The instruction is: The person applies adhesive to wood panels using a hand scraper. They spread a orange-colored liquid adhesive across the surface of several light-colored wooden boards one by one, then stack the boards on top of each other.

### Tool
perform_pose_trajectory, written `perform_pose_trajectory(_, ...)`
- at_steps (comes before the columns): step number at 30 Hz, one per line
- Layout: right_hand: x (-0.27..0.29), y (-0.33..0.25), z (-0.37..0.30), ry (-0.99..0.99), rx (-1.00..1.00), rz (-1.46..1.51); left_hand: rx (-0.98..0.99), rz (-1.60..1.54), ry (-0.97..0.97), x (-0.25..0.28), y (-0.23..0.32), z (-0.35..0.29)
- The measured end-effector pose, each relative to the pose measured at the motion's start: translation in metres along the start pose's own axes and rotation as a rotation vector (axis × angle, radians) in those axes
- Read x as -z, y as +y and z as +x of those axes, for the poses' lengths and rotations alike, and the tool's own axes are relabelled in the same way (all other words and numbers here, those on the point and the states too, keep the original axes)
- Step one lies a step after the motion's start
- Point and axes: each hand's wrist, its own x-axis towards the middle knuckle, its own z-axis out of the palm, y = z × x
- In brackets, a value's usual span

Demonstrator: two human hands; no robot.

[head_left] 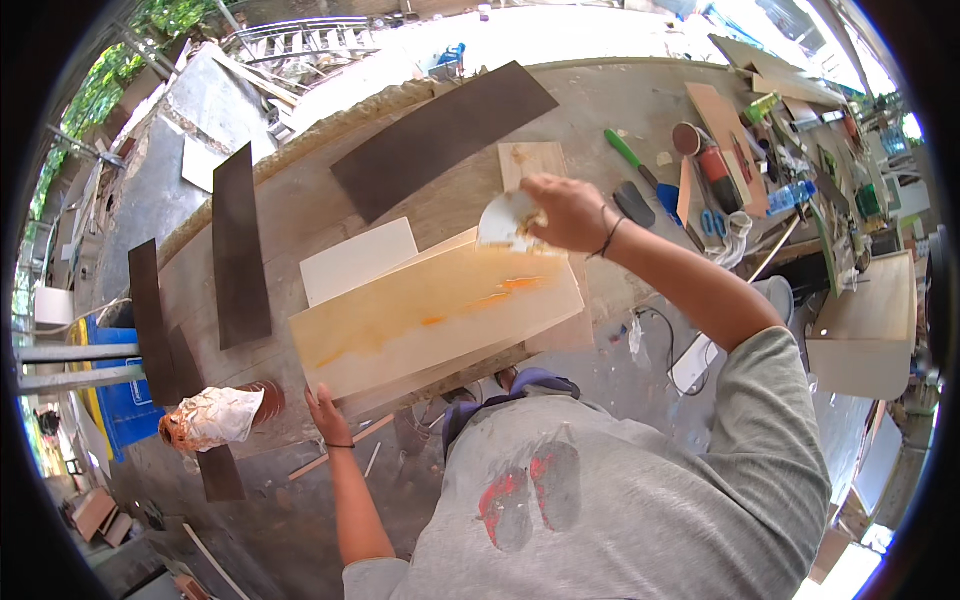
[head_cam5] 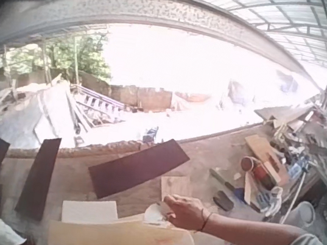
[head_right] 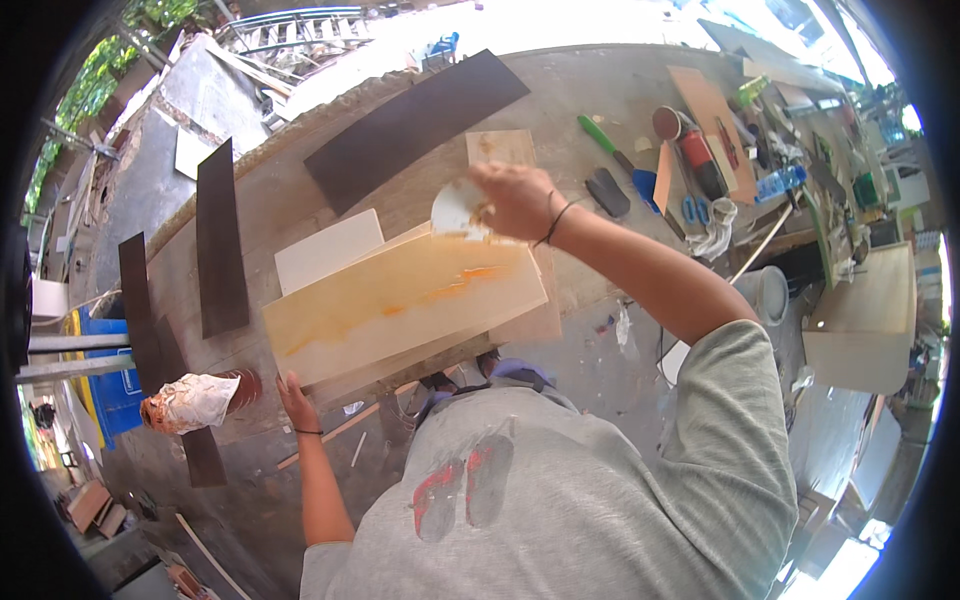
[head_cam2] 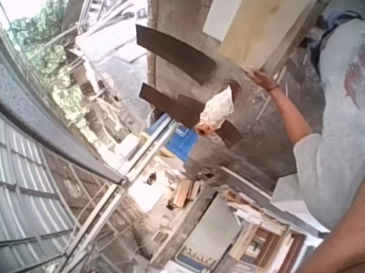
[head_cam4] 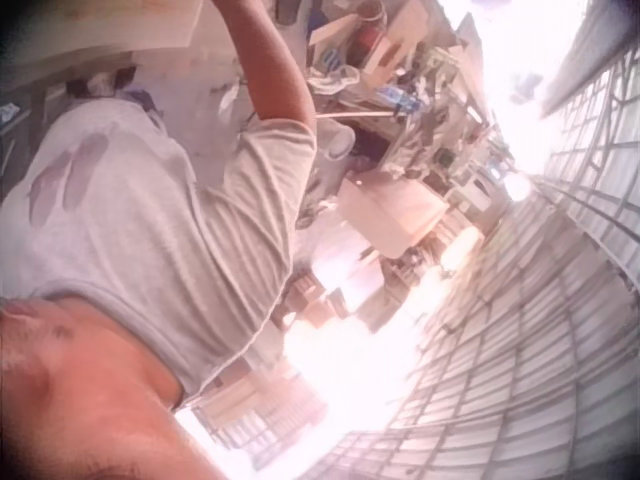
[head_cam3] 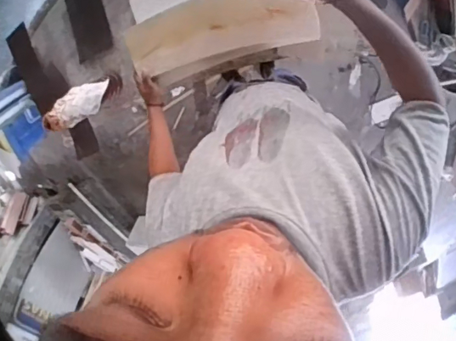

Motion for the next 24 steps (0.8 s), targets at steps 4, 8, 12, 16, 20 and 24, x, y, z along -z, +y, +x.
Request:
perform_pose_trajectory(4,-0.018,0.005,-0.019,-0.177,-0.055,-0.036,-0.098,0.055,-0.04,-0.001,0.003,0.005)
perform_pose_trajectory(8,0.001,0.054,-0.015,0.096,-0.269,-0.186,0.0,0.024,0.005,-0.004,0.007,0.005)
perform_pose_trajectory(12,0.045,0.035,-0.02,0.216,-0.3,-0.123,-0.063,-0.009,-0.042,0.001,-0.005,0.008)
perform_pose_trajectory(16,0.035,0.017,-0.04,0.235,-0.383,0.393,-0.072,0.022,0.001,0.002,-0.006,0.009)
perform_pose_trajectory(20,-0.029,-0.003,-0.075,0.449,-0.62,1.173,-0.077,-0.022,-0.029,-0.003,0.0,0.008)
perform_pose_trajectory(24,-0.064,-0.015,-0.128,0.488,-0.804,0.927,-0.069,-0.038,-0.05,-0.002,0.001,0.006)
